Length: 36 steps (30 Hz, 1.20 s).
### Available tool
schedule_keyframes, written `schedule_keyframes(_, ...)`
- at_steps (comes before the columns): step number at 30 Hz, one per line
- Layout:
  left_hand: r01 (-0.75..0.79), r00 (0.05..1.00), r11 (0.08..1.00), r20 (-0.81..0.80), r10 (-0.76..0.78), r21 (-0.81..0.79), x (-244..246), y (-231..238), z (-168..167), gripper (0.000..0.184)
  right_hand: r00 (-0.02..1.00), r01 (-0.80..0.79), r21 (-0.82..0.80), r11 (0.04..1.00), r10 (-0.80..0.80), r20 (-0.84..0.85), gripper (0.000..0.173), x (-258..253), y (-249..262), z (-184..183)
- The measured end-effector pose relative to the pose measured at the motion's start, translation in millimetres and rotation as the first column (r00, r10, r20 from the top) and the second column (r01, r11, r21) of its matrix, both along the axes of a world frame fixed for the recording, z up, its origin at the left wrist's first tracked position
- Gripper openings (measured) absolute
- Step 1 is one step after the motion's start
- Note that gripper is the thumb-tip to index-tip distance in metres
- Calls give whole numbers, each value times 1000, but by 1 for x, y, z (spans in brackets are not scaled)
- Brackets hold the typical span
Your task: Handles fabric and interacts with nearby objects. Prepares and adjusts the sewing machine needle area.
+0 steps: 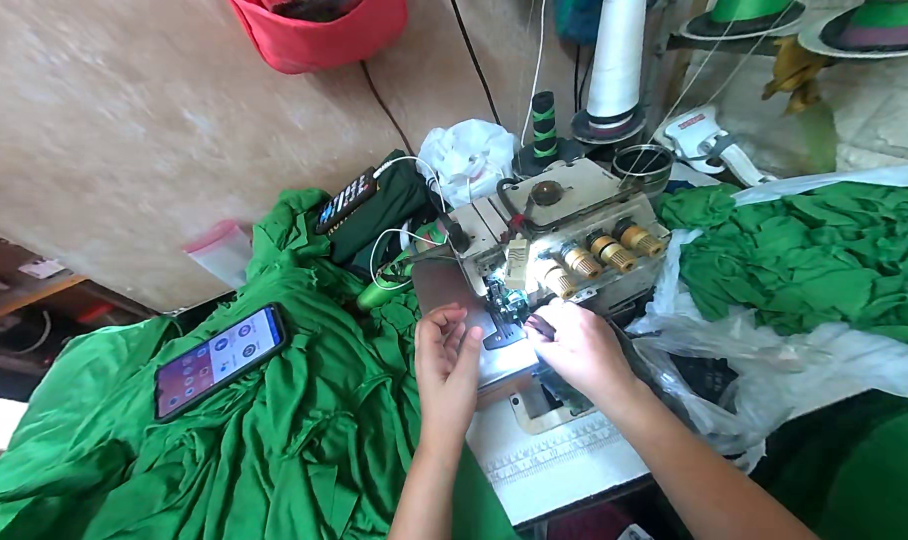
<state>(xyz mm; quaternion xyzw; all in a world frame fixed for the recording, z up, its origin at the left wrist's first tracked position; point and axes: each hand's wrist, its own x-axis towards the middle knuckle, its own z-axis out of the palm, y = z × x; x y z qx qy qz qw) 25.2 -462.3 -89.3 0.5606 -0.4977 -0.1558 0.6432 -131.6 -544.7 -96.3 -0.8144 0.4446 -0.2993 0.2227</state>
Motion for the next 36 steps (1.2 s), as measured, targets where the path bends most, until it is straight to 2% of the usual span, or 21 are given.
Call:
schedule_keyframes(8, 2, 1000, 1000, 10, -2, 11, 0, 1, 0, 33, 999, 10, 103, 995, -5, -53, 20, 3, 0, 7)
schedule_keyframes(32, 18, 1000, 1000, 9, -18, -9, 0, 2, 0, 28, 995, 13, 152, 988, 2, -99, 21, 4, 1, 15)
schedule_keyframes(36, 20, 1000, 1000, 9, -20, -10, 1, 1, -1, 28, 998, 26, 117, 993, -19, -62, 20, 6, 3, 11)
